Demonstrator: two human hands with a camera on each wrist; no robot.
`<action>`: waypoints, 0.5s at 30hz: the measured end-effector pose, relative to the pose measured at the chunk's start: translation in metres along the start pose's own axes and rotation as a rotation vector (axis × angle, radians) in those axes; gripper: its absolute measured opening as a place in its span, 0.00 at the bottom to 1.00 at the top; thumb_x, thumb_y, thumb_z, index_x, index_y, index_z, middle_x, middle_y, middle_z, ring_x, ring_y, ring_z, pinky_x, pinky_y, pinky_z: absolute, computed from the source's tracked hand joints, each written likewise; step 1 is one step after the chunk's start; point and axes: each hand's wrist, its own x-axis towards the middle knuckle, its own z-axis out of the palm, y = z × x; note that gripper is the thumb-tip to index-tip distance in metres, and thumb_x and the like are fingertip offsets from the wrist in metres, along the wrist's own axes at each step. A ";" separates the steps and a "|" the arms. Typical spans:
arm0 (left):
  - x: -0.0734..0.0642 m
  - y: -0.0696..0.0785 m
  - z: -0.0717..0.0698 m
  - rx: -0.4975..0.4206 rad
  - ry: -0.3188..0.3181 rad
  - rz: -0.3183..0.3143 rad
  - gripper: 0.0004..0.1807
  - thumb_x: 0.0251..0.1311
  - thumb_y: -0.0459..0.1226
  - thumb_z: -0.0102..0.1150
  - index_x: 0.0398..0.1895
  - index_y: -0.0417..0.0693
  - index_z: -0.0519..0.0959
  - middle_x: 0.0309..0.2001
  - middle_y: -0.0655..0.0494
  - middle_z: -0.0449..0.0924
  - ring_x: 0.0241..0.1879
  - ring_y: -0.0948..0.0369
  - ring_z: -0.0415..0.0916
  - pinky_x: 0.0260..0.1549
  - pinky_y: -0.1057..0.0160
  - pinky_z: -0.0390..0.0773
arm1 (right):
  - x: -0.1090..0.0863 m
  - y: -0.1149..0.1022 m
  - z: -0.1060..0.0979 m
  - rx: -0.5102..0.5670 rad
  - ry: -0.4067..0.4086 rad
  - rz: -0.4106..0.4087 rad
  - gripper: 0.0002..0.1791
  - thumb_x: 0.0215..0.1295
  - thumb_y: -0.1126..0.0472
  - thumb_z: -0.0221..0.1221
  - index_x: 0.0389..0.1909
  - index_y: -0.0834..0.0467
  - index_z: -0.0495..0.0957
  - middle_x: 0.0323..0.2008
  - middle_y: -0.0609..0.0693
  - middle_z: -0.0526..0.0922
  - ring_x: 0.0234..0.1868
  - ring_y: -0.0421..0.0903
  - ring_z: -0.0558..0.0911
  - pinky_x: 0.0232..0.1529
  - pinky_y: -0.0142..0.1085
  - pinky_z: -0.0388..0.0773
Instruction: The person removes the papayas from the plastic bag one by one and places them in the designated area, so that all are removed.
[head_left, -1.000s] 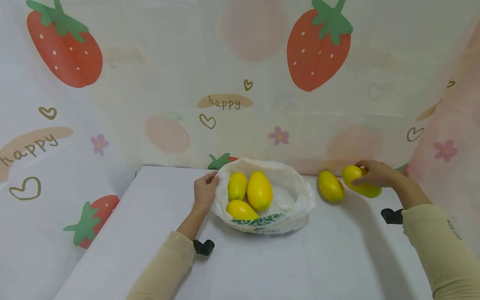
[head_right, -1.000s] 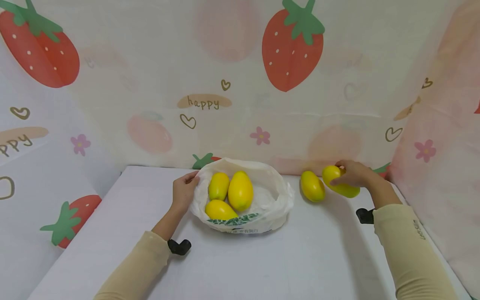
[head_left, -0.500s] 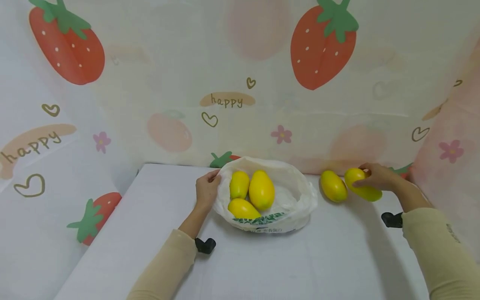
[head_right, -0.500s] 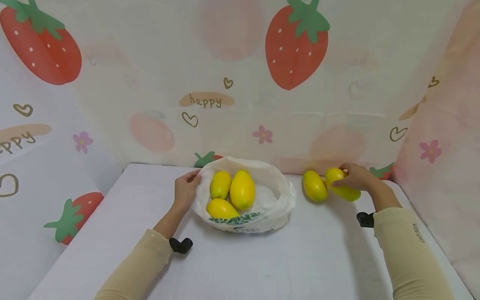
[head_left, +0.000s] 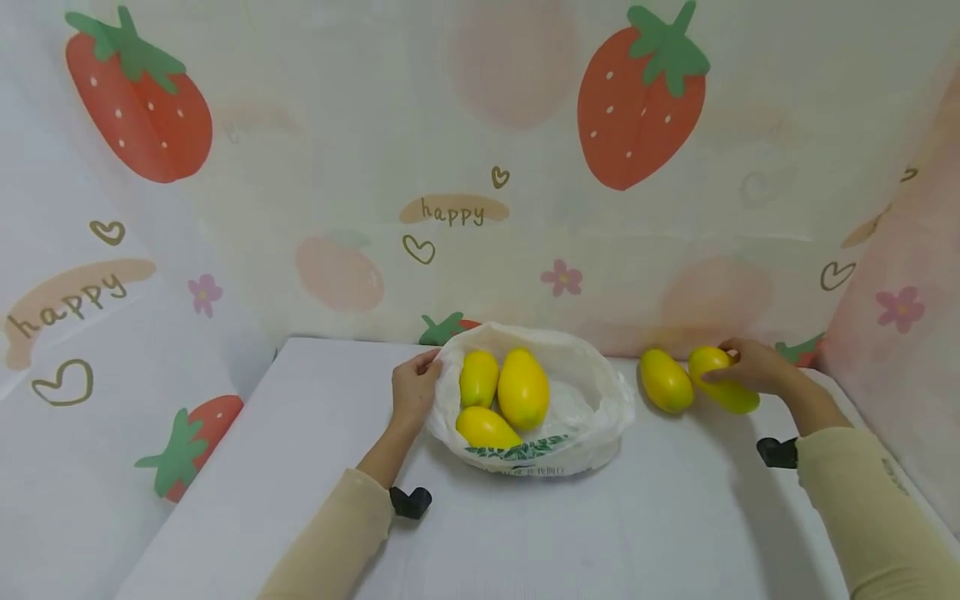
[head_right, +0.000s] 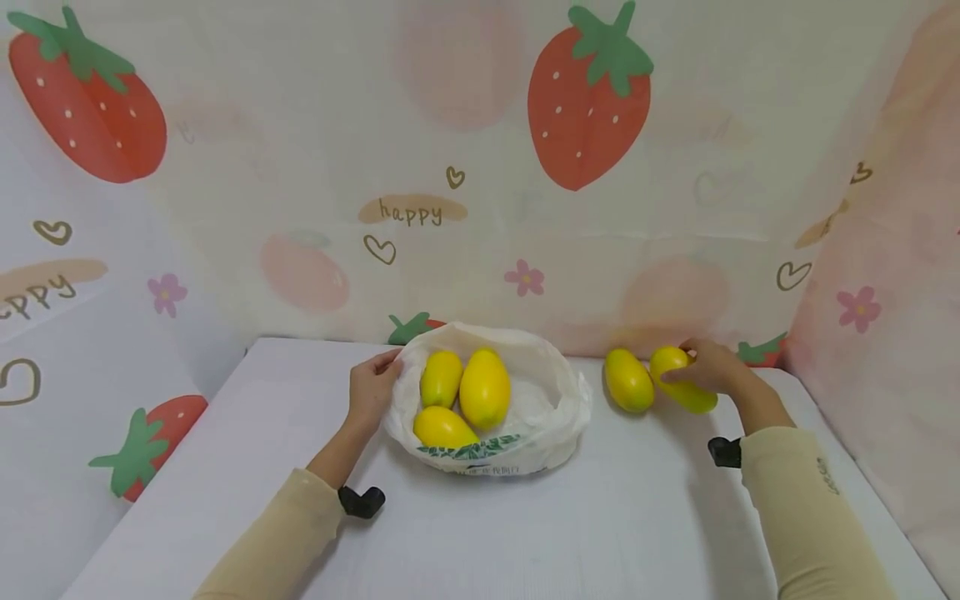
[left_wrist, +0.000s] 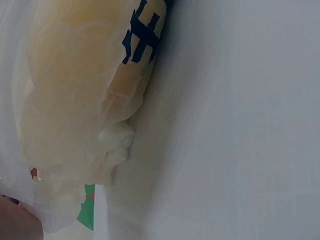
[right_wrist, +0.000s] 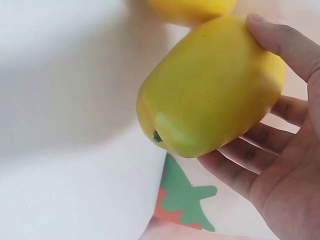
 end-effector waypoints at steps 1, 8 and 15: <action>0.000 -0.001 0.000 0.001 0.001 -0.001 0.16 0.68 0.36 0.54 0.55 0.41 0.80 0.52 0.43 0.83 0.48 0.52 0.80 0.54 0.57 0.80 | 0.000 0.001 0.001 -0.002 0.002 0.005 0.47 0.60 0.41 0.62 0.63 0.76 0.61 0.54 0.77 0.71 0.47 0.65 0.76 0.48 0.56 0.79; -0.002 -0.003 0.000 0.001 0.004 -0.007 0.17 0.68 0.36 0.53 0.56 0.41 0.80 0.53 0.43 0.82 0.49 0.52 0.80 0.55 0.56 0.80 | 0.004 0.009 0.010 0.032 0.058 0.048 0.49 0.62 0.39 0.60 0.63 0.78 0.59 0.57 0.79 0.68 0.51 0.70 0.74 0.54 0.62 0.74; -0.001 -0.002 0.000 -0.002 0.005 0.000 0.16 0.69 0.36 0.53 0.56 0.42 0.80 0.53 0.43 0.82 0.49 0.52 0.80 0.54 0.57 0.81 | 0.006 0.009 0.014 0.083 0.072 0.131 0.51 0.63 0.36 0.57 0.64 0.79 0.56 0.60 0.79 0.64 0.53 0.71 0.70 0.58 0.65 0.69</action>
